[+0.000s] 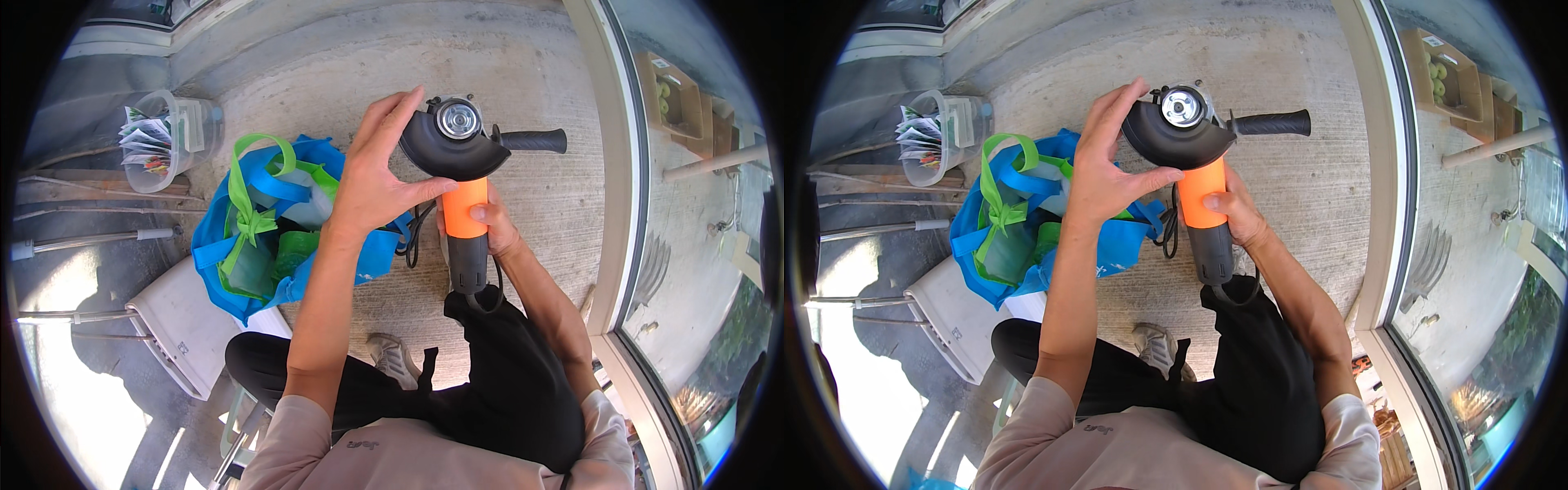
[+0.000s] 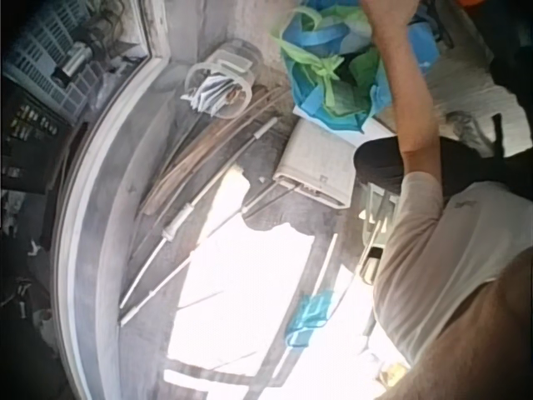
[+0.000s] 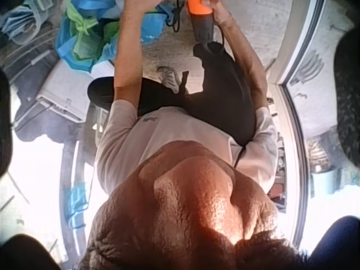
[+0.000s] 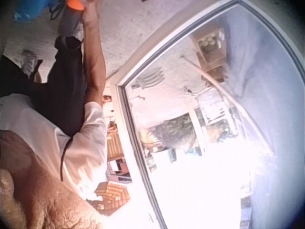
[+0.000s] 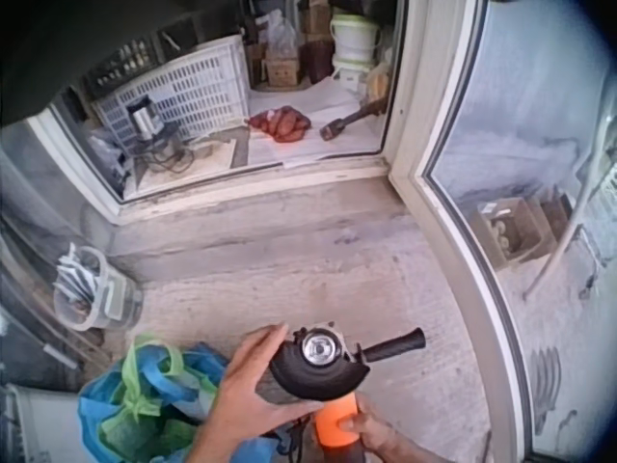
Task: The person retrieves a blue bag and a drill from a cluttered storage area and moves to a balcony. They sit on the floor and use the drill to remove a bolt from a pitchfork head. Afterward, they use a hammer to separate the pitchfork head from its handle. Finally, they retrieve an angle grinder from the bag and attach a safety guard to it.
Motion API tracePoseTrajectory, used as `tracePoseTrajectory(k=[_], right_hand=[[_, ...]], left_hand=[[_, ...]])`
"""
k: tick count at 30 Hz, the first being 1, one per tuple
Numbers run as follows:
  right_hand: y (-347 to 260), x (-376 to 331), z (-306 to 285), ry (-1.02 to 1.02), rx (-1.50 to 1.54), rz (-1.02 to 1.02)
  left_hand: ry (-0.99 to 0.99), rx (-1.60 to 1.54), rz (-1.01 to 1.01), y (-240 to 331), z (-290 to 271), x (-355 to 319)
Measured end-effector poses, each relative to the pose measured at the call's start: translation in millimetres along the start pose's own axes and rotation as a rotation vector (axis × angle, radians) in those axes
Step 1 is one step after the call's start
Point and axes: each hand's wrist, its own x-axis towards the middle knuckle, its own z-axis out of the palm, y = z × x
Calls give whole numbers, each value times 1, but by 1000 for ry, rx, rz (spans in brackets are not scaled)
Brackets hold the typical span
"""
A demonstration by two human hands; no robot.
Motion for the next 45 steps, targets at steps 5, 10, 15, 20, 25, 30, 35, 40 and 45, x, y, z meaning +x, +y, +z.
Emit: tracePoseTrajectory(k=[5, 10, 15, 20, 25, 30, 35, 40, 45], right_hand=[[-4, 2, -1, 120, -90, -67], [-13, 8, 13, 273, -294, -177], [-19, 8, 7, 396, -638, -281], [-15, 7, 0, 478, -752, -320], [-16, 5, 0, 412, -621, -327], [-14, 7, 3, 441, -598, -353], [-1, 7, -15, 446, -626, -415], [4, 6, -21, 357, -545, -413], [15, 2, -26, 361, -125, -210]], left_hand=[[178, 59, -3, -10, 26, -8], [369, -269, -219, -17, 64, -17], [378, -534, -345, -6, 79, -17], [403, -700, -440, -4, 88, -16], [403, -666, -350, -10, 95, -11], [401, -297, -279, -6, 93, -11], [492, -142, -256, 19, 93, -8], [463, 4, -207, 24, 89, -8], [431, 69, -124, 25, 84, -6]])
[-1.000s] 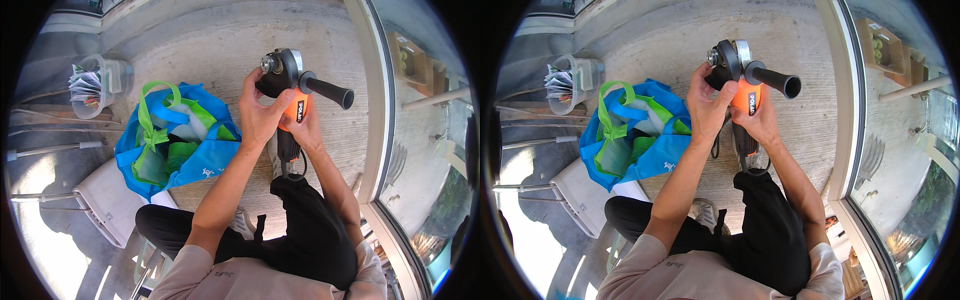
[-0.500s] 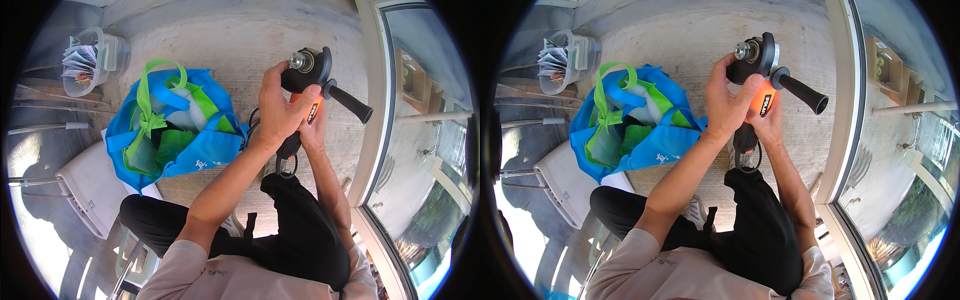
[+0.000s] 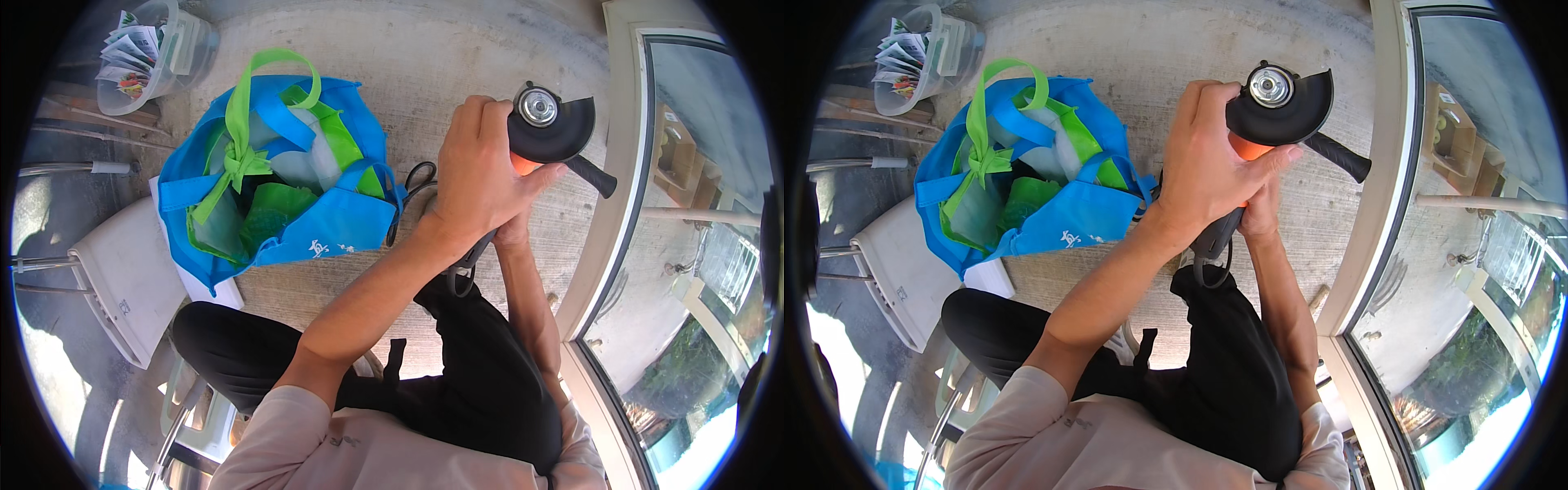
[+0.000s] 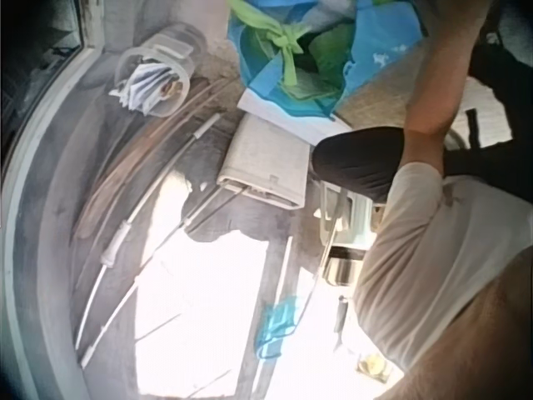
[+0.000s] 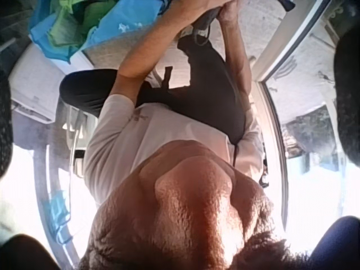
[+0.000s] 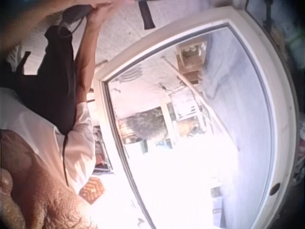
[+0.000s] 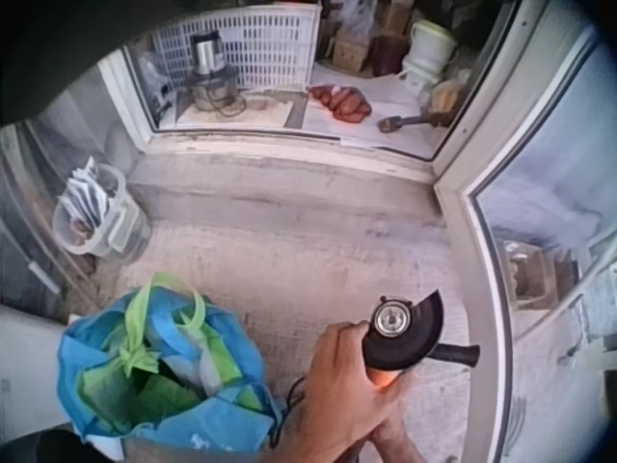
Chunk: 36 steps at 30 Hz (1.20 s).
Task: The person retrieves a blue bag and a drill from a cluttered storage area and moves to a balcony. They sit on the floor and use the drill to remove a bolt from a pitchfork head. Afterward, they use a hammer to separate the pitchfork head from its handle. Finally, they retrieve an angle grinder from the bag and attach a safety guard to it.
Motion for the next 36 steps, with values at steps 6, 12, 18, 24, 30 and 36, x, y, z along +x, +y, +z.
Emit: tracePoseTrajectory(k=[6, 12, 18, 24, 30, 36], right_hand=[[-19, -3, 5, -248, 16, 234], [-18, -3, 28, -205, 221, 359], [-12, 1, 21, -296, 459, 493], [-10, 6, 23, -231, 583, 638], [-14, 4, 36, -73, 476, 663], [-12, 5, 23, -31, 125, 668]], left_hand=[[-243, -114, -100, -28, -23, 18], [-379, -83, -104, -57, -37, 31], [-488, 10, -135, -81, -37, 32], [-502, 205, -84, -119, -26, 29], [-654, 71, -323, -139, -23, 30], [-681, -68, -607, -120, -32, 38]])
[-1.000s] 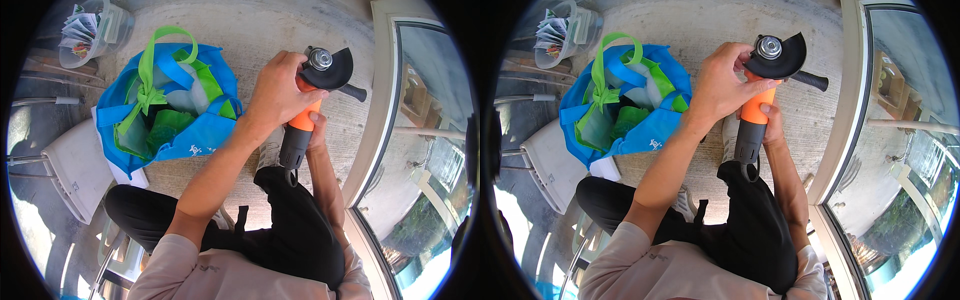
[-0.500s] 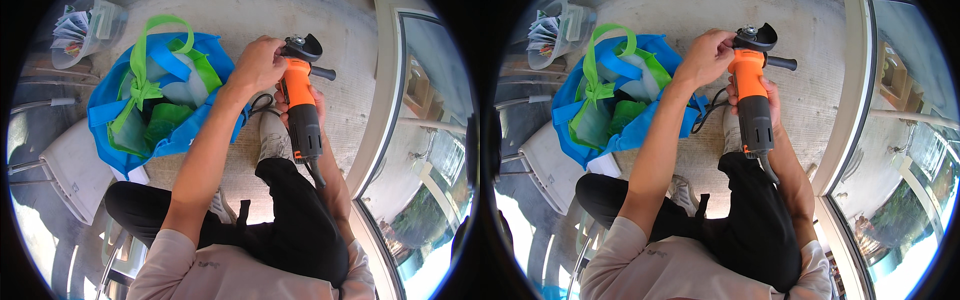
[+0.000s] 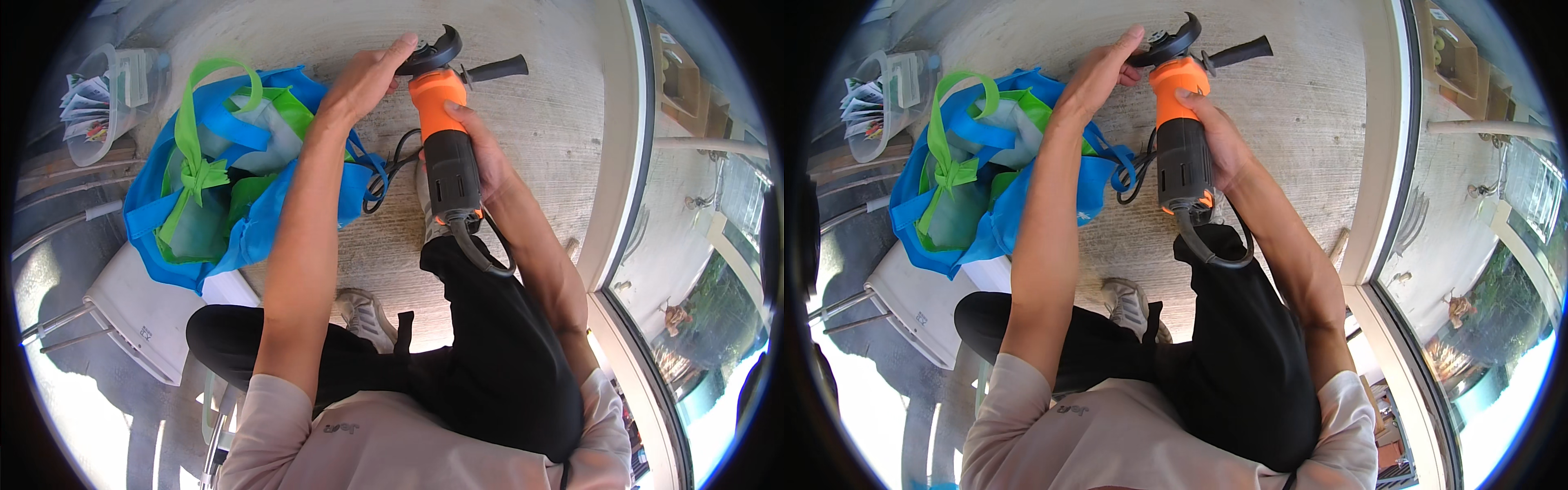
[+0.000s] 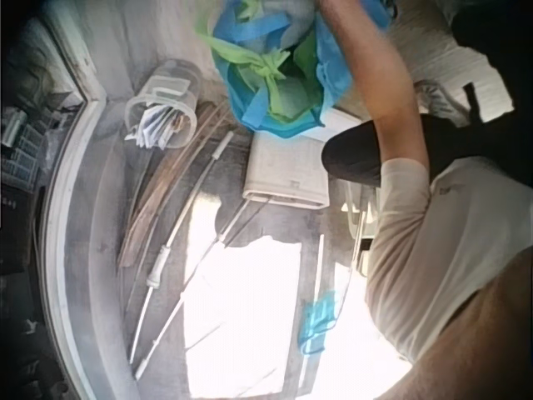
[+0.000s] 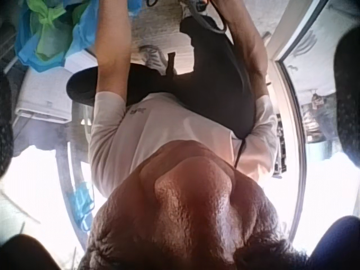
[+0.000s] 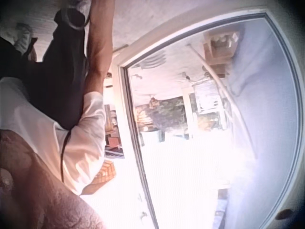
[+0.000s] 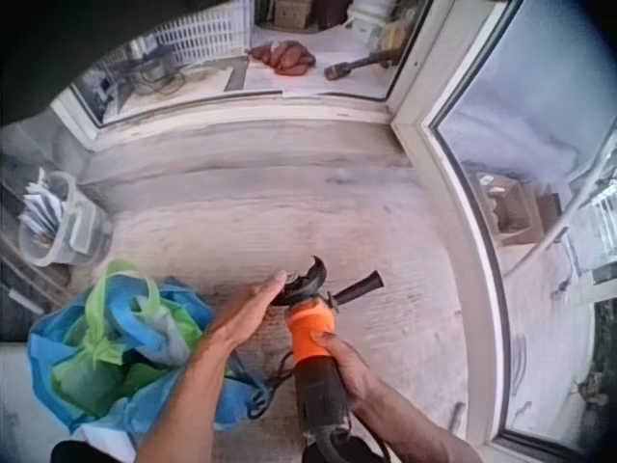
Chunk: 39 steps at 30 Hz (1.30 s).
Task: The person retrieves a blue bag and a drill from a cluttered storage area and moves to a balcony. They sit on the floor and use the drill to remove a bolt from a pitchfork head. Afterward, they use a hammer to separate the pitchfork head from its handle. Finally, they retrieve an angle grinder from the bag and attach a safety guard to it.
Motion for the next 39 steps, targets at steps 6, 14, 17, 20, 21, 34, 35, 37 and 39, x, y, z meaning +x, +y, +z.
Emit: tracePoseTrajectory(k=[6, 14, 17, 20, 21, 34, 35, 37, 39], right_hand=[[-6, -13, 20, 81, -319, -202], [2, -4, 16, 339, -699, -467], [0, -9, 23, 412, -788, -505], [-1, -15, 29, 418, -820, -580], [-1, -16, 27, 407, -803, -599], [7, -7, -1, 339, -873, -885], [7, -8, -1, 353, -897, -880], [7, -11, 0, 382, -953, -885], [8, -13, 0, 388, -977, -870]], left_hand=[[25, 199, -9, -6, -1, 8], [2, -141, -27, 0, 3, 4], [26, -221, 16, -1, 5, -1], [66, -293, 107, 5, 9, -7], [80, -318, 144, 6, 11, -7], [-93, -511, 374, 7, 3, -18], [-77, -549, 392, 6, 3, -17], [-45, -625, 418, 10, 4, -19], [-70, -708, 447, 25, 5, -26]])
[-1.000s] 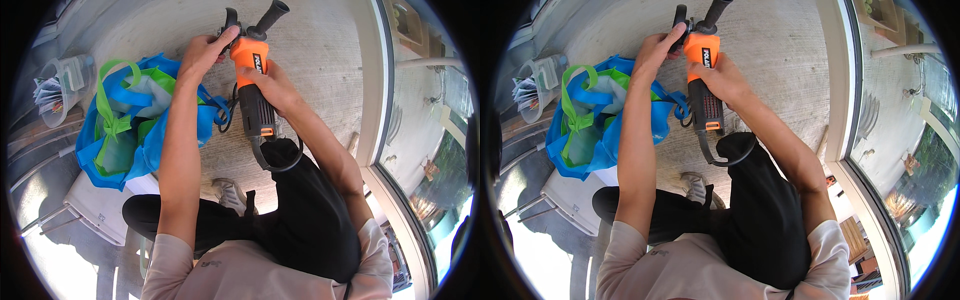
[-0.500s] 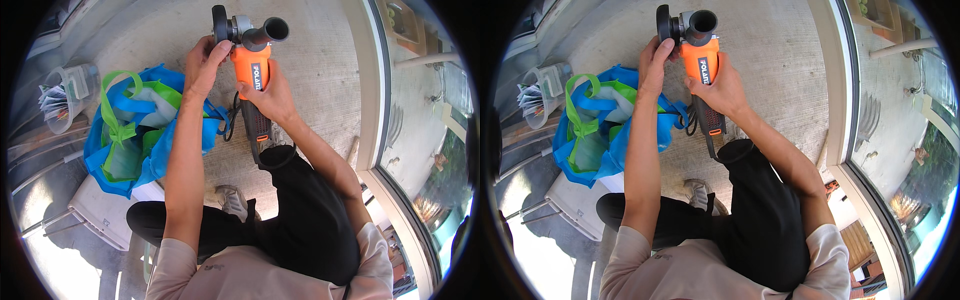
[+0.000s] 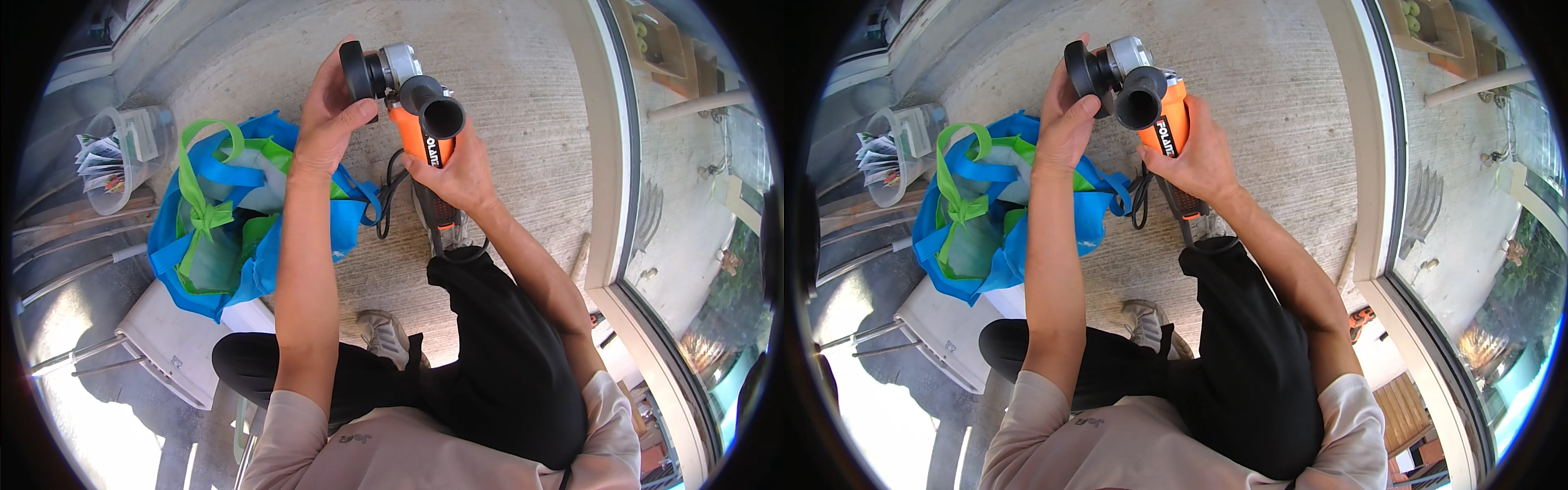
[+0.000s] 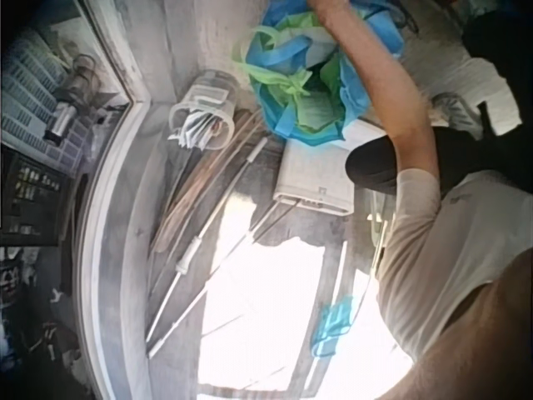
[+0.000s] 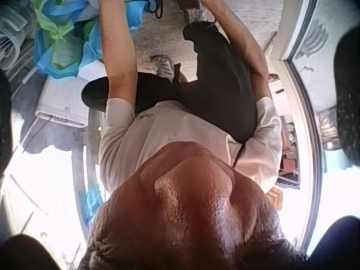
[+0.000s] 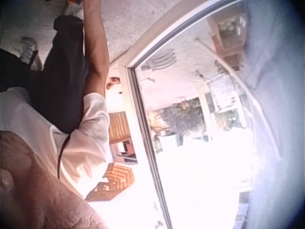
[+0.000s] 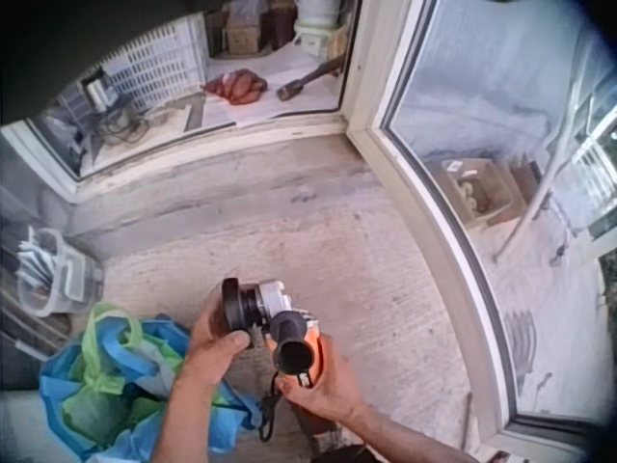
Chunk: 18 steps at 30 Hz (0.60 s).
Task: The person retrieves a blue bag and a drill from a cluttered storage area and moves to a balcony. They sit on the floor and use the drill to remove a bolt from a pitchfork head. Afterward, they use a hammer to separate the pitchfork head from its handle. Finally, they retrieve an angle grinder from the bag and attach a safety guard to it.
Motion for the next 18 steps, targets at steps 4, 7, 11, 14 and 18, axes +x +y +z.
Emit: tracePoseTrajectory(k=[4, 7, 11, 14, 18], right_hand=[[0, -2, 1, -13, 9, 12], [3, -1, 3, -10, 7, 11], [2, 2, 4, -49, 45, 59], [1, 1, 2, -51, 95, 70], [0, 3, 1, -78, 68, 76]], left_hand=[[-60, 16, -107, 6, -4, -2], [-46, 61, -28, 1, -1, -1], [-124, 310, 166, -1, -1, 1], [-125, 302, 109, -1, -4, 0], [-76, 142, -51, 5, -4, -1]])
